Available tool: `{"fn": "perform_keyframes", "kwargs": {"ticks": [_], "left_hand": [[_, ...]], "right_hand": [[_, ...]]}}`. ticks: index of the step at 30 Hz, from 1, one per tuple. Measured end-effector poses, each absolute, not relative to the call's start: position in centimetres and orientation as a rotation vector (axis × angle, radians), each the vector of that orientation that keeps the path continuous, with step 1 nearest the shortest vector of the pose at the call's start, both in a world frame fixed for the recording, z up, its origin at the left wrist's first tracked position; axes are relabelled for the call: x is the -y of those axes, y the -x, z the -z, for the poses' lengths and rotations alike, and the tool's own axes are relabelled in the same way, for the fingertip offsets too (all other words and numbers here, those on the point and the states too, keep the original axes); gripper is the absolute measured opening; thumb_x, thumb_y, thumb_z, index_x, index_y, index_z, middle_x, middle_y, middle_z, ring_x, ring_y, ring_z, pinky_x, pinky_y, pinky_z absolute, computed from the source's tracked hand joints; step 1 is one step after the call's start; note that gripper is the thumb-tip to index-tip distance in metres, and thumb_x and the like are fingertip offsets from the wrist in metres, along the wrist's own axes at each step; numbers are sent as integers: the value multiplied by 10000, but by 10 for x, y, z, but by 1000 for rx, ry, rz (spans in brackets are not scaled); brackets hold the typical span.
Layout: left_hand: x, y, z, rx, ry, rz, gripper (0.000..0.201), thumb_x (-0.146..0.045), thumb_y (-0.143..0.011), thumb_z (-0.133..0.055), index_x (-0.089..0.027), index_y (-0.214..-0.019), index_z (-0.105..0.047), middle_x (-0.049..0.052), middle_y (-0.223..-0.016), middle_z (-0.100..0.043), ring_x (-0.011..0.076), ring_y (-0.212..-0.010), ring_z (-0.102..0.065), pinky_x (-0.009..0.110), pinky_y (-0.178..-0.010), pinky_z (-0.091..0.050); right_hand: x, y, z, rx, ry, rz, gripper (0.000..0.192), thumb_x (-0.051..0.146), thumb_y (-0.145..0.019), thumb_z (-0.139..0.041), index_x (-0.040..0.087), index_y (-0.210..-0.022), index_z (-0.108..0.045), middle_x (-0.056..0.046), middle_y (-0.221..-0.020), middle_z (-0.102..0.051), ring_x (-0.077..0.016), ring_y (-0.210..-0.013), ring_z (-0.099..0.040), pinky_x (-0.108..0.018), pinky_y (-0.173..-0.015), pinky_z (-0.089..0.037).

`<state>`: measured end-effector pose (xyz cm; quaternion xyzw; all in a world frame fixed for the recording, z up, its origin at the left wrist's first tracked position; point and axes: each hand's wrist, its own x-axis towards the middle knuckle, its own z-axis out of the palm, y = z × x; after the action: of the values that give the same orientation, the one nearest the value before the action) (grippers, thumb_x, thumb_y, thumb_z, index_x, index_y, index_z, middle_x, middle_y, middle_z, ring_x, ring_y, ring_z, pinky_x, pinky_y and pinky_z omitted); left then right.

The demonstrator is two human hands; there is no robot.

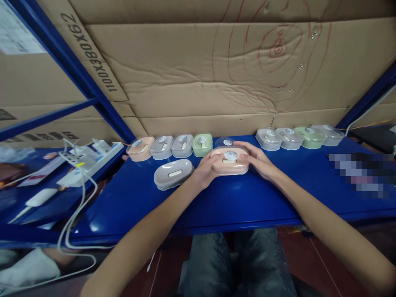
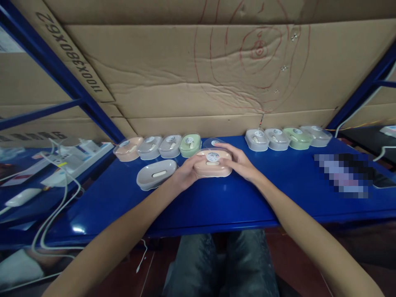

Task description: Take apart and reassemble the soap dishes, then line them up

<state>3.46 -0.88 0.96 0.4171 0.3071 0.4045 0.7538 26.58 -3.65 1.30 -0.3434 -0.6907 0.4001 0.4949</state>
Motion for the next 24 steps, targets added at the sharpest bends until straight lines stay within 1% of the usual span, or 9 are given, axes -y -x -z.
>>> {"fn": "perform_keyframes", "kwargs": {"ticks": [2,5,7,8,11,15,19,22,24], "left_hand": [[10,-35,-13,-682,-939,-954,493,-334,-813,-886,-184,-1255,-727,108,-1172,-788,251,-963,-753,336,-763,-624],[13,-35,-19,-706,-995,-1036,558,-347,-767,-924,-215,-1262,-702,82,-1179,-774,231,-954,-740,293,-715,-607],[16,-35,-21,-702,-1031,-1050,580,-372,-752,-938,-220,-1258,-699,74,-1173,-763,218,-942,-728,271,-694,-596],[17,-35,-22,-693,-1044,-1043,588,-389,-748,-942,-220,-1256,-698,74,-1175,-759,215,-940,-724,268,-690,-594],[19,-35,-23,-673,-1072,-1041,611,-442,-746,-944,-215,-1256,-697,76,-1182,-755,212,-937,-715,269,-687,-594],[17,-35,-23,-690,-1078,-1042,622,-483,-759,-934,-213,-1268,-701,76,-1171,-760,225,-945,-716,279,-690,-583],[14,-32,-20,-673,-1079,-987,615,-482,-753,-942,-211,-1260,-722,71,-1163,-764,234,-993,-716,282,-741,-570],[14,-30,-19,-667,-1100,-928,592,-465,-762,-940,-224,-1258,-727,59,-1148,-759,225,-989,-710,274,-737,-552],[14,-31,-18,-662,-1102,-928,563,-467,-776,-923,-222,-1245,-732,57,-1142,-759,223,-994,-707,277,-752,-547]], "right_hand": [[35,-264,-11,1476,934,-1103,513,519,-907,-848,305,-1359,-731,-76,-1491,-708,-319,-1419,-630,-547,-1231,-499],[34,-264,-10,1280,939,-1399,535,463,-843,-915,267,-1302,-721,-94,-1283,-775,-289,-1077,-763,-494,-895,-699],[35,-266,-13,1222,875,-1522,532,405,-819,-941,252,-1275,-713,-88,-1180,-779,-255,-912,-764,-460,-726,-723],[36,-266,-14,1209,853,-1546,514,380,-814,-947,242,-1252,-716,-82,-1139,-776,-244,-871,-758,-455,-694,-727],[40,-267,-19,1173,843,-1563,475,343,-788,-969,220,-1176,-723,-69,-1064,-764,-229,-825,-750,-463,-674,-739],[44,-266,-24,1128,881,-1580,542,326,-750,-994,240,-1198,-702,-61,-1090,-768,-239,-851,-768,-480,-684,-749],[44,-264,-23,1125,975,-1584,516,466,-793,-960,208,-1172,-725,-80,-1016,-788,-245,-777,-760,-476,-596,-732],[42,-262,-19,1108,1044,-1552,508,583,-831,-902,168,-1093,-769,-98,-910,-796,-230,-701,-735,-396,-539,-691],[40,-260,-15,1097,1079,-1502,463,575,-830,-906,164,-1004,-785,-77,-812,-781,-187,-641,-700,-310,-542,-649]]}}
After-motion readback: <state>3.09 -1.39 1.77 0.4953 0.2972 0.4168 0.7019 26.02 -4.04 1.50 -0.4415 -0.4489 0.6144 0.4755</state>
